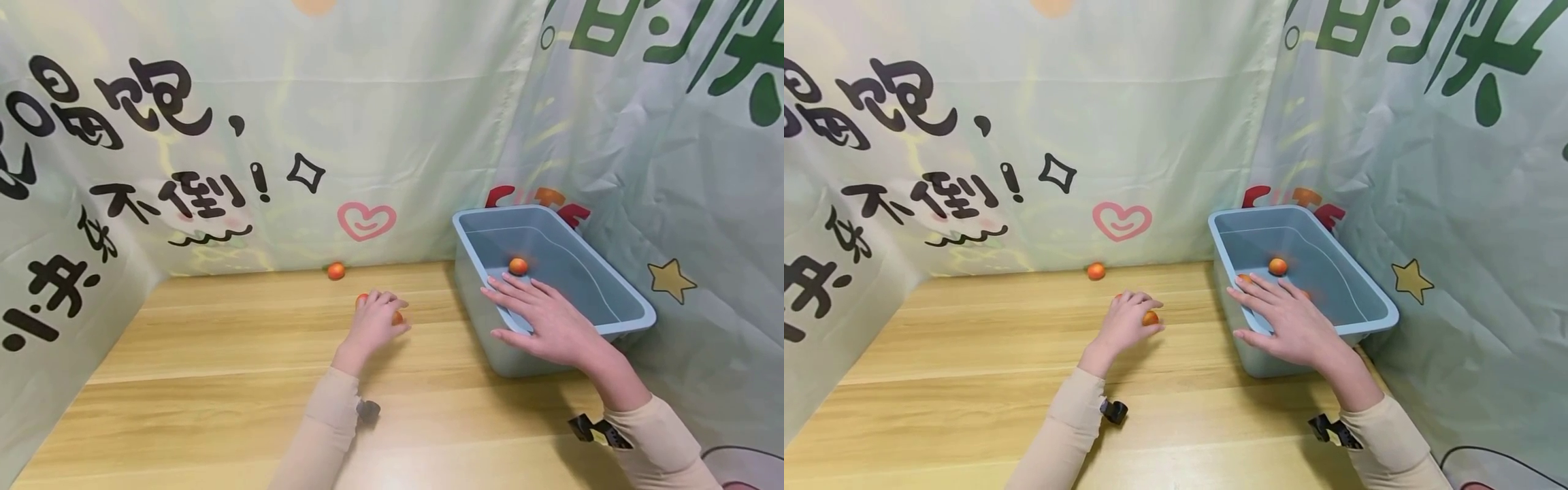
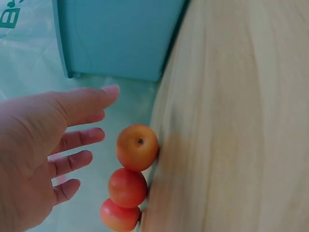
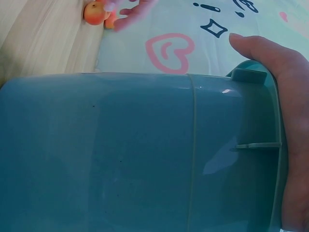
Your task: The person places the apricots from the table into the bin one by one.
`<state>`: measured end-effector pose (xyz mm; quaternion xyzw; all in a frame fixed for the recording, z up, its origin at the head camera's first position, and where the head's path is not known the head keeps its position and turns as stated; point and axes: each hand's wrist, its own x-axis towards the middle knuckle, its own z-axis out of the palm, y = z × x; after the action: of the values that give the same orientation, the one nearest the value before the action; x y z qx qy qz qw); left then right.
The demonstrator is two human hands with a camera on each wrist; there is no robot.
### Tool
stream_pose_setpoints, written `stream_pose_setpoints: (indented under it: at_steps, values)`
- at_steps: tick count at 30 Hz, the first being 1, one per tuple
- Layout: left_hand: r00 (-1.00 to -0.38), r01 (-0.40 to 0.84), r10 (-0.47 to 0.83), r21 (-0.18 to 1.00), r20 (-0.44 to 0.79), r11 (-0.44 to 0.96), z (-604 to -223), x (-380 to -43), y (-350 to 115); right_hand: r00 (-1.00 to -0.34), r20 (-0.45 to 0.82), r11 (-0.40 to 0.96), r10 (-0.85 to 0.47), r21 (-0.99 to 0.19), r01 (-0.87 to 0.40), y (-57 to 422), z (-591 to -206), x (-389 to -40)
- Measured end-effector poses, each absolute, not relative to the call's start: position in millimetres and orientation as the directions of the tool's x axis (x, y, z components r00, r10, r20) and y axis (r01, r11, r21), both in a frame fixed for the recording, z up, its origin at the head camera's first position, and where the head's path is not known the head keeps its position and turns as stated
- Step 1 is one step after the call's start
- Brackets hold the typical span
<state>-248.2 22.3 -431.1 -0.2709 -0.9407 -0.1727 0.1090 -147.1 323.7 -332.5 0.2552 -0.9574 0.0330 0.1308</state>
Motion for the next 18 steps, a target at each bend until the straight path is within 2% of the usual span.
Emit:
stream_pose_setpoints:
  at_steps: [6,18]
  values:
    - [-0.835,0.538,0.482,0.206,0.265,0.818,-434.7,-250.1,21.8,-0.831,0.283,0.866,-0.479,0.002,-0.499,323.7,-332.2,-147.0]
    - [-0.837,0.529,0.481,0.162,0.259,0.833,-438.7,-249.0,21.9,-0.829,0.283,0.865,-0.482,0.003,-0.502,324.6,-332.6,-146.6]
